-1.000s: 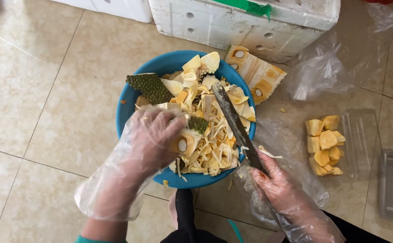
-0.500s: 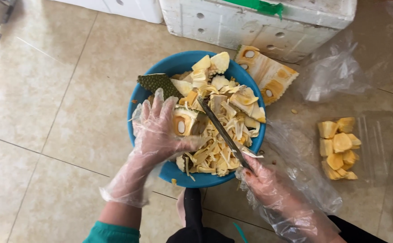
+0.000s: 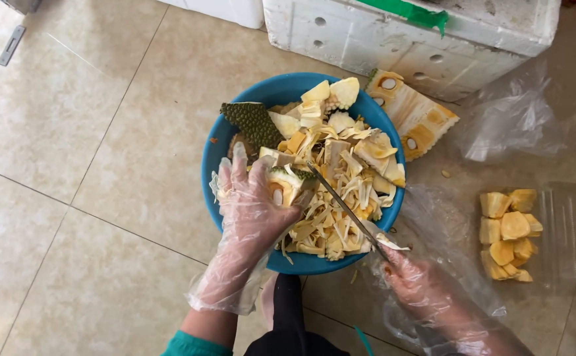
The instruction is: Peeling and extracting fruit segments from a jackfruit using a knife and placing them into a plastic container
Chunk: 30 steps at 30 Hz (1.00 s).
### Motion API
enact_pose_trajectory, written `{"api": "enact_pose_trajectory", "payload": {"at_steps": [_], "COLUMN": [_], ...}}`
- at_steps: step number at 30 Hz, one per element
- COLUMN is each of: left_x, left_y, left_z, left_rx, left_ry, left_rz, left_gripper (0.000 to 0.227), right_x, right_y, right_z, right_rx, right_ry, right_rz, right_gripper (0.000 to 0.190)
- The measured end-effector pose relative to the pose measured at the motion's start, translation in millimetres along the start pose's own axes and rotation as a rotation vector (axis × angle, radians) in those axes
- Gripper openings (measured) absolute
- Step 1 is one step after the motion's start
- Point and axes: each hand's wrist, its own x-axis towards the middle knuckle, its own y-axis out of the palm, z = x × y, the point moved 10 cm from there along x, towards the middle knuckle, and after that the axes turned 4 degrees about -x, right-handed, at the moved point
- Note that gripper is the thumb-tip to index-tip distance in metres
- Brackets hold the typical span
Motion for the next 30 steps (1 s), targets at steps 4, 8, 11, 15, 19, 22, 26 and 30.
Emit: {"api": "enact_pose_trajectory", "payload": {"at_steps": [4,8,11,15,19,22,26,30], "left_x": [-4,-9,-10,-10,-13,-13,-11,-17], "left_y": [-10,-5,2,12,2,-1,2,5], "left_z": [-10,-6,4,14,4,1,1,-2], "left_rx": [-0.069,-0.122,-0.123,-0.109,-0.143,-0.149,-0.138,-0.122], "left_ry": [0.11,0.194,0.225,0.179,0.299,0.295,0.309,0.39], "left_rz": [-0.067,-0.051,-0.042,-0.007,-0.113,-0.115,-0.119,-0.241], "left_gripper": [0.085,0.099,0.106,0.108,0.102,0.099,0.101,0.091], "right_x": [1,5,11,15,9,8,7,13], "right_y": [-34,-77,-76,-65,-58,-56,-40,-41], "right_z": [1,46,54,20,7,10,7,56], "right_rx": [0.021,0.098,0.073,0.22,0.24,0.203,0.048,-0.271], "right_ry": [0.051,-0.46,-0.407,-0.166,-0.23,-0.181,-0.196,-0.486], "right_rz": [0.106,-0.251,-0.131,-0.066,-0.127,-0.058,0.005,-0.254], "right_gripper": [0.056,0.036,0.051,0.049,0.046,0.048,0.046,0.048]}}
